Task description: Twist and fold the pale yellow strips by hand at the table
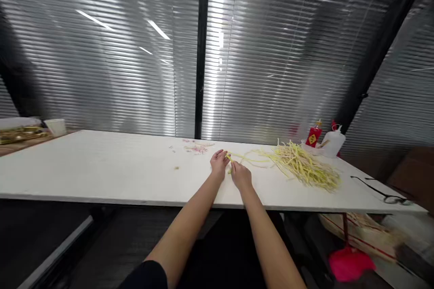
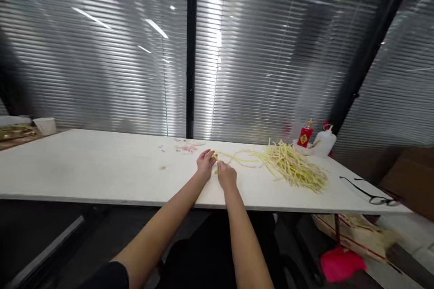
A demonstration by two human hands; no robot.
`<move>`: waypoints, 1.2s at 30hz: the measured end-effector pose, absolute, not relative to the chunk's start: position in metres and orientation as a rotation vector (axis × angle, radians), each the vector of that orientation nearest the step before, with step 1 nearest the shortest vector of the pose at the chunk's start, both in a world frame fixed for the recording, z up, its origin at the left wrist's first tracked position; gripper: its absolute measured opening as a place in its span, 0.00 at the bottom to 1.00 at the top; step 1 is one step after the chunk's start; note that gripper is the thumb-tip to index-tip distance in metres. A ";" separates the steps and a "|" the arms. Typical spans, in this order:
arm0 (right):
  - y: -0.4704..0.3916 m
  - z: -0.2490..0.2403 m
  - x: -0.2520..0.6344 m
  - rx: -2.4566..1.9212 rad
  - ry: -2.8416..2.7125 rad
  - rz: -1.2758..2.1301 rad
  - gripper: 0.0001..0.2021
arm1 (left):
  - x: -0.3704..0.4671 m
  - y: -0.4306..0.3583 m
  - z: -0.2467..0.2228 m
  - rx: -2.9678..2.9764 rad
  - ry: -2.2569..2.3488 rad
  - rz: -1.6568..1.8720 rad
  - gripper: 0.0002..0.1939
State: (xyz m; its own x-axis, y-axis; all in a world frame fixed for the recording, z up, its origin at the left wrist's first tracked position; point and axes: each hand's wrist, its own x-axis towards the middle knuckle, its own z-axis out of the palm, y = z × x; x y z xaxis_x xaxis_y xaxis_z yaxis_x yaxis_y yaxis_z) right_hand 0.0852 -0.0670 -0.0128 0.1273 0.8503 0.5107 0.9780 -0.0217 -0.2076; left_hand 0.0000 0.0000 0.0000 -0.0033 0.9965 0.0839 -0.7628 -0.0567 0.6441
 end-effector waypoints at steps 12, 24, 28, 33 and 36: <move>-0.071 -0.009 0.090 -1.809 -1.592 -0.188 0.18 | 0.002 -0.016 0.012 0.762 0.386 1.267 0.17; -0.065 -0.015 0.097 -1.559 -1.501 0.007 0.19 | 0.004 -0.011 0.001 0.872 0.288 1.097 0.12; -0.066 -0.015 0.097 -1.419 -1.517 0.089 0.19 | 0.004 -0.010 0.001 0.844 0.274 1.096 0.12; -0.068 -0.012 0.096 -1.426 -1.516 0.132 0.19 | 0.003 -0.011 0.002 0.854 0.313 1.134 0.11; -0.068 -0.011 0.097 -1.466 -1.487 0.152 0.19 | 0.002 -0.011 0.005 0.835 0.349 1.193 0.12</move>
